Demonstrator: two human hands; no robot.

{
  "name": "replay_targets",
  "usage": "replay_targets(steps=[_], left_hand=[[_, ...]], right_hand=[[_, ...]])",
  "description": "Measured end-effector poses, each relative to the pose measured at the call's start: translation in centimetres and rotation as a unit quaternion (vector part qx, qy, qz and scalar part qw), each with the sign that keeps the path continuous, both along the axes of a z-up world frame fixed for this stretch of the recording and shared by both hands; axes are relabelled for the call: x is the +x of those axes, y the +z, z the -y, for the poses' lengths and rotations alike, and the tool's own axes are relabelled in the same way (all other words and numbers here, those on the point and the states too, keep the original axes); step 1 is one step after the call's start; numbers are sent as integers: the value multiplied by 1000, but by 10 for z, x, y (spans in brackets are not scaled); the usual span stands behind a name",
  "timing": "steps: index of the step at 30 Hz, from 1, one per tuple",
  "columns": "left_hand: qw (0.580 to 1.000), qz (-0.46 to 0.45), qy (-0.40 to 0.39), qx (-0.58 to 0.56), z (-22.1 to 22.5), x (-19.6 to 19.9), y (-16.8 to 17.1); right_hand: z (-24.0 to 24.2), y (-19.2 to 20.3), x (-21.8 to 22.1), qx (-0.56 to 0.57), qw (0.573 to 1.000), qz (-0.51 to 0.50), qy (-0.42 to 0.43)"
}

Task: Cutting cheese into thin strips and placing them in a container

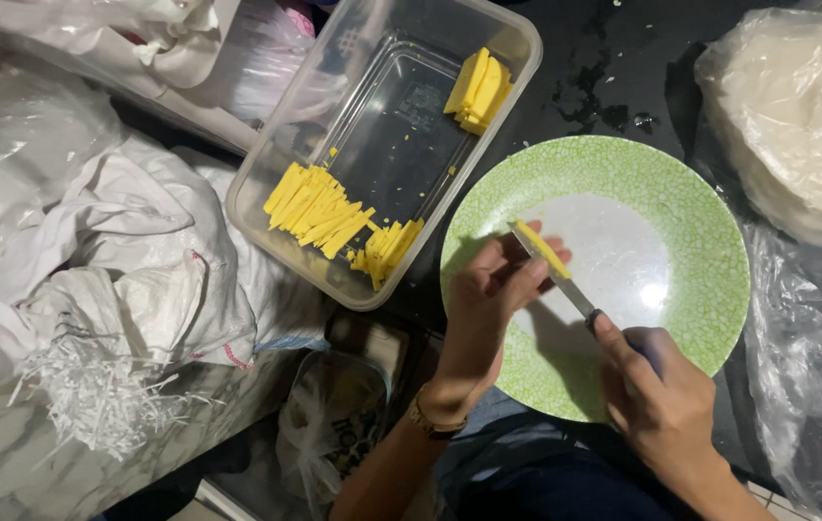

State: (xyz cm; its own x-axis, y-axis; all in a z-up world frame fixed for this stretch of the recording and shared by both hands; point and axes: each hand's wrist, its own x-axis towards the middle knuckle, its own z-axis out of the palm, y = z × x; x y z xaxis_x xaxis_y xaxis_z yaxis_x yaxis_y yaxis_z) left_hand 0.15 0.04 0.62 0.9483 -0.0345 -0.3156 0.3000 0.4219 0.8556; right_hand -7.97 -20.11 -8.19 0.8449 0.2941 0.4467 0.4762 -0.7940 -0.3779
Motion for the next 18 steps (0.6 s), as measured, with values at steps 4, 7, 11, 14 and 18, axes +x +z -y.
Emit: replay_targets(steps=[4,7,11,14,18], left_hand=[[998,62,19,23,-3,3,4],[999,-26,39,-10,-2,1,4],[997,-37,66,4,2,2,-1],[996,-12,80,-23,4,2,-9],[992,-16,69,-101,0,5,-15]], right_hand=[[-3,3,0,2,1000,17,-5],[-3,1,-1,1,1000,28,5],[-6,3,1,-13,999,28,-11],[-5,7,0,31,999,-36,-17],[-12,35,7,350,896,-268,-58]])
